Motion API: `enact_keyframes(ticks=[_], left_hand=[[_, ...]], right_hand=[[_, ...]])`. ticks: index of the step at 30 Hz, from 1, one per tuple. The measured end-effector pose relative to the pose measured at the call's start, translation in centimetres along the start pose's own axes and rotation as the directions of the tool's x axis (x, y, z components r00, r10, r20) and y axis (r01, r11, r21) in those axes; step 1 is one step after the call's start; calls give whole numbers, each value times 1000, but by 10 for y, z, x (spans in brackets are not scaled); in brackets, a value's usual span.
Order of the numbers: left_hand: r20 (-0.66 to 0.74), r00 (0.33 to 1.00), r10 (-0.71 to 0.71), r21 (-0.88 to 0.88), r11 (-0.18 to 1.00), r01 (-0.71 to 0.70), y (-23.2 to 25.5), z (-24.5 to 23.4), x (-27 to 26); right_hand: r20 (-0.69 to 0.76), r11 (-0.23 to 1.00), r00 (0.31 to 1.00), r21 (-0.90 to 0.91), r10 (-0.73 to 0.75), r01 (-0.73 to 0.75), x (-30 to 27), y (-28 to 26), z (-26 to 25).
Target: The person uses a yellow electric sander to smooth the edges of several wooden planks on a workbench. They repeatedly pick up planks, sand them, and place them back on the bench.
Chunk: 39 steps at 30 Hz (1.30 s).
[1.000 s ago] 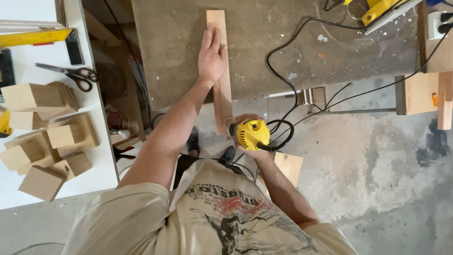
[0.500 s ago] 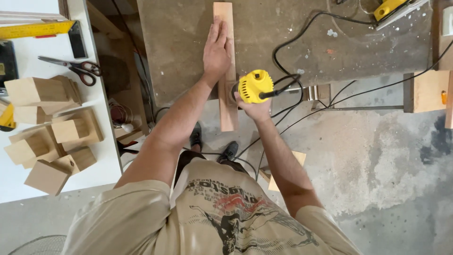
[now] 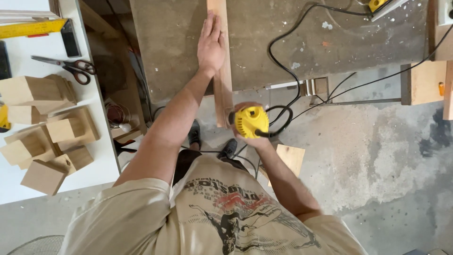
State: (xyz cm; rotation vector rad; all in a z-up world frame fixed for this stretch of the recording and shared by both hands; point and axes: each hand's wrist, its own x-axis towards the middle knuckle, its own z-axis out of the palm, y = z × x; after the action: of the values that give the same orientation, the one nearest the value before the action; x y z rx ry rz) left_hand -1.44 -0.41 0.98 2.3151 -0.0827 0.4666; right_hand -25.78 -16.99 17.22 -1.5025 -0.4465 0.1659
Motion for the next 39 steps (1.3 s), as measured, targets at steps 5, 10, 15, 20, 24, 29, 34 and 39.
enact_keyframes(ticks=[5, 10, 15, 20, 24, 29, 34, 39], left_hand=[[-77, 989, 130, 2, 992, -130, 8, -14, 1], [-50, 985, 162, -36, 986, -164, -8, -13, 21], [47, 933, 358, 182, 915, -360, -3, -25, 77], [721, 642, 261, -394, 917, 69, 253, -229, 28], [566, 443, 695, -803, 586, 107, 259, -225, -34], [560, 320, 764, -814, 579, 41, 261, -229, -36], [615, 305, 727, -773, 632, 54, 266, -236, -40], [601, 356, 716, -765, 644, -5, 259, -227, -51]], right_hand=[[-72, 997, 997, -77, -31, 25, -38, -23, 13], [-136, 986, 987, -159, -82, 60, -56, -43, 23], [-265, 956, 954, -287, -140, 61, -60, -64, 12], [-298, 815, 944, -577, -145, -57, -64, -42, -7], [-447, 952, 844, -205, -297, 227, -60, -33, -10], [-536, 969, 811, -201, -233, 146, -60, -45, 2], [-573, 978, 805, 31, -152, 207, -61, -44, 13], [-613, 977, 769, -20, -181, 214, -59, -36, 18]])
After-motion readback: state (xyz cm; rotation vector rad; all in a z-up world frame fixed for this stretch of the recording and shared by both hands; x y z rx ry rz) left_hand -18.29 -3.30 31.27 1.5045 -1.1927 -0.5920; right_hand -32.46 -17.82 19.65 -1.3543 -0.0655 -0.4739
